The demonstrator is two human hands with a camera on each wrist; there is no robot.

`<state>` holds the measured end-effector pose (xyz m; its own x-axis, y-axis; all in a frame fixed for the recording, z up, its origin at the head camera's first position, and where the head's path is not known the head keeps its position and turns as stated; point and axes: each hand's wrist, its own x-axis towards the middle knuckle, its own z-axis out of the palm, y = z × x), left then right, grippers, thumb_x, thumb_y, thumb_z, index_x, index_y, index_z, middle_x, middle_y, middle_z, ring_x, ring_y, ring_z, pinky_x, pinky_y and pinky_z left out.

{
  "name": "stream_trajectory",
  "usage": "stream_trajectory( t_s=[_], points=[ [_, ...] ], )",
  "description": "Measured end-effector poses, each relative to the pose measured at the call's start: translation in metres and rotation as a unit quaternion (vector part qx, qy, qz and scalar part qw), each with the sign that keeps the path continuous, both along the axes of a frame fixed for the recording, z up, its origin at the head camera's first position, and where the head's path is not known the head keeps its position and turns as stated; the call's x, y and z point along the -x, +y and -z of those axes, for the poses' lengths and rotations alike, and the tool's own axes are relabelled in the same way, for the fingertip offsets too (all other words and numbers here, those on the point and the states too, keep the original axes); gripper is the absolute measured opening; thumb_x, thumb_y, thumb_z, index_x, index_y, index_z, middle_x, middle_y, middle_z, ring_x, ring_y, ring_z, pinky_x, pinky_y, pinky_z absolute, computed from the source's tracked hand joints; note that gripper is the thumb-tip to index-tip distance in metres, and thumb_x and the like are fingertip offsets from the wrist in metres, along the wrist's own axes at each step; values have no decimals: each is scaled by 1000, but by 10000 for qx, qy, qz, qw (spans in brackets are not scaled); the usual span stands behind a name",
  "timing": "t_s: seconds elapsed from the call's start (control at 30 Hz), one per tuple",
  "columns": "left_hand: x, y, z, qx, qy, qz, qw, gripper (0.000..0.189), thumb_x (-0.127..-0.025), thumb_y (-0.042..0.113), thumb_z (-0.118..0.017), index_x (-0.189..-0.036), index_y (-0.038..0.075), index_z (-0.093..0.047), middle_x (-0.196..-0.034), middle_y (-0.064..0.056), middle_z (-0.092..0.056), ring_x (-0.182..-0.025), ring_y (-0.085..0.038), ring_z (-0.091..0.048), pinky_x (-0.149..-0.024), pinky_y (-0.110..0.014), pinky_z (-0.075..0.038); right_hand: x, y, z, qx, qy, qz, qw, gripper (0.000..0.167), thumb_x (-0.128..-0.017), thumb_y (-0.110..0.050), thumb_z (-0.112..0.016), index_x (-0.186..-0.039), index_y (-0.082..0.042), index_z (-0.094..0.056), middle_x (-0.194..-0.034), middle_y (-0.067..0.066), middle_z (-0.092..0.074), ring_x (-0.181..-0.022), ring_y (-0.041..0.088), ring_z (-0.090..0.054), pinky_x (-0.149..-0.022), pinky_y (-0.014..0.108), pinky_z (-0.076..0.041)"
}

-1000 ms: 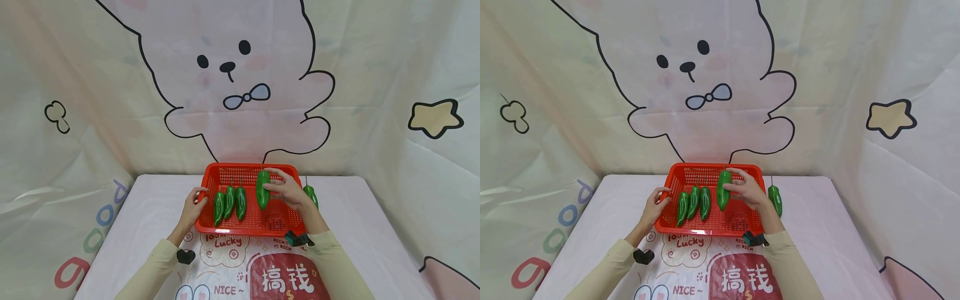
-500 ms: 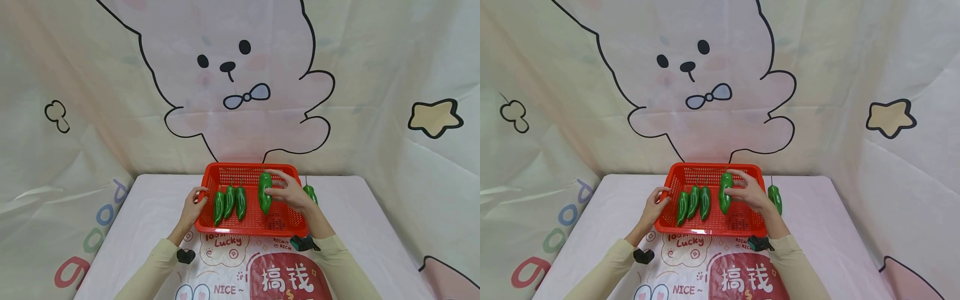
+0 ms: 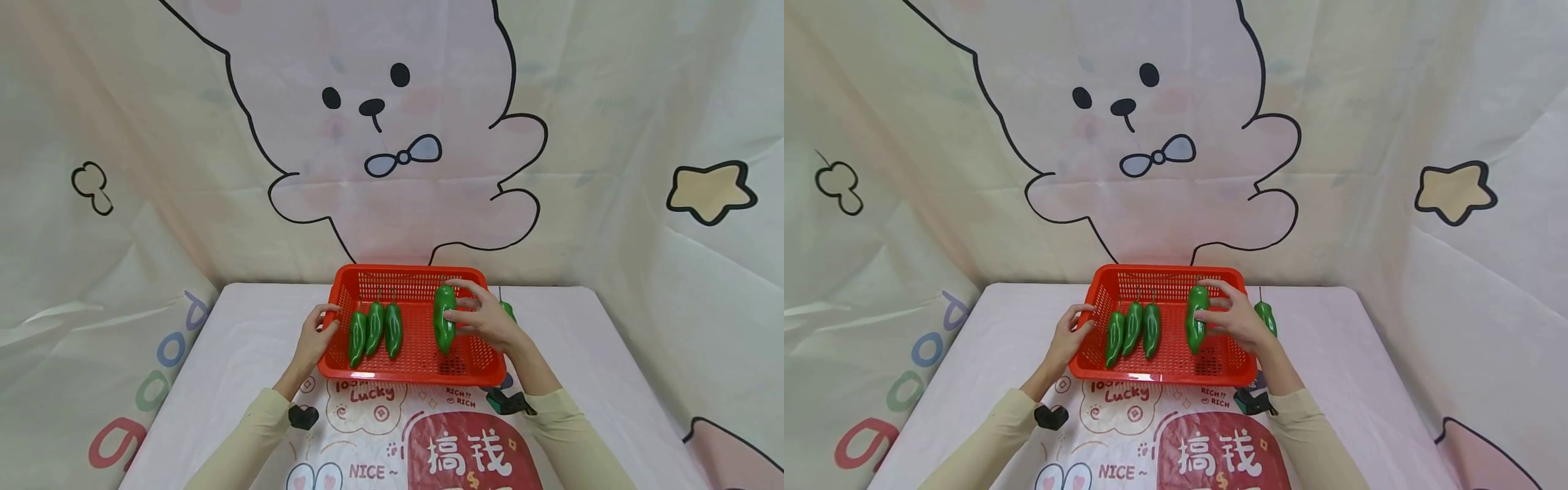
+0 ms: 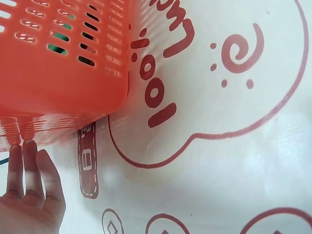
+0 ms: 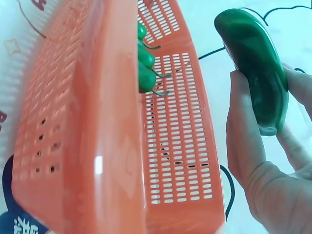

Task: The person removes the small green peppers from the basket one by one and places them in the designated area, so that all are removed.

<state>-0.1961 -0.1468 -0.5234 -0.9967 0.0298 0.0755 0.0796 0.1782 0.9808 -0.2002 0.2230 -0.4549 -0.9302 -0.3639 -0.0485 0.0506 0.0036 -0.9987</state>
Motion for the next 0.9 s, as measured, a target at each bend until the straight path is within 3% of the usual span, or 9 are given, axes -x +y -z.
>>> stream_trajectory(
  t_s=[0.07,0.13,0.27,0.33,0.57,0.9],
  points=[
    [-3,1,-10,-54,-166,40,9998,32,-98,-1,-56,-130,1,-57,-113,-27,-58,-94,-46,-60,-77,-60,-56,-1,2,-1,-20,-3,51,10000,69,-93,-4,-73,-152,-7,-38,-129,30,-54,-101,39,-67,-78,56,-57],
    [-3,1,-12,-101,-234,74,9996,33,-99,-2,-55,-131,-2,-56,-112,-28,-58,-95,-49,-60,-79,-63,-54,-2,5,-2,-13,-25,87,10000,69,-93,-4,-73,-152,-7,-38,-128,30,-55,-101,38,-67,-78,57,-57],
    [6,-1,8,-106,-209,-21,9997,33,-99,-1,-56,-132,1,-56,-114,-28,-57,-96,-52,-59,-77,-63,-55,-4,10,0,87,13,126,9999,65,-94,-3,-71,-151,-9,-39,-126,31,-55,-100,38,-67,-78,57,-57],
    [7,-1,13,-45,-157,-70,9998,33,-99,1,-56,-132,3,-56,-117,-28,-57,-97,-49,-59,-77,-60,-56,-5,13,1,103,64,225,9997,65,-94,-3,-71,-150,-9,-38,-125,31,-56,-98,37,-68,-77,56,-57],
    [6,-1,15,132,-67,-186,9997,31,-99,4,-58,-129,9,-59,-113,-21,-58,-95,-39,-61,-74,-46,-58,-9,24,4,39,183,634,9978,67,-95,-4,-71,-151,-10,-35,-122,30,-60,-94,34,-71,-77,57,-56],
    [7,-1,16,154,-48,-178,9997,31,-98,3,-58,-129,9,-60,-113,-21,-59,-94,-39,-61,-75,-48,-57,-15,48,6,-368,343,827,9953,65,-95,-7,-72,-151,-9,-39,-119,29,-62,-92,31,-72,-75,49,-59]
  ],
)
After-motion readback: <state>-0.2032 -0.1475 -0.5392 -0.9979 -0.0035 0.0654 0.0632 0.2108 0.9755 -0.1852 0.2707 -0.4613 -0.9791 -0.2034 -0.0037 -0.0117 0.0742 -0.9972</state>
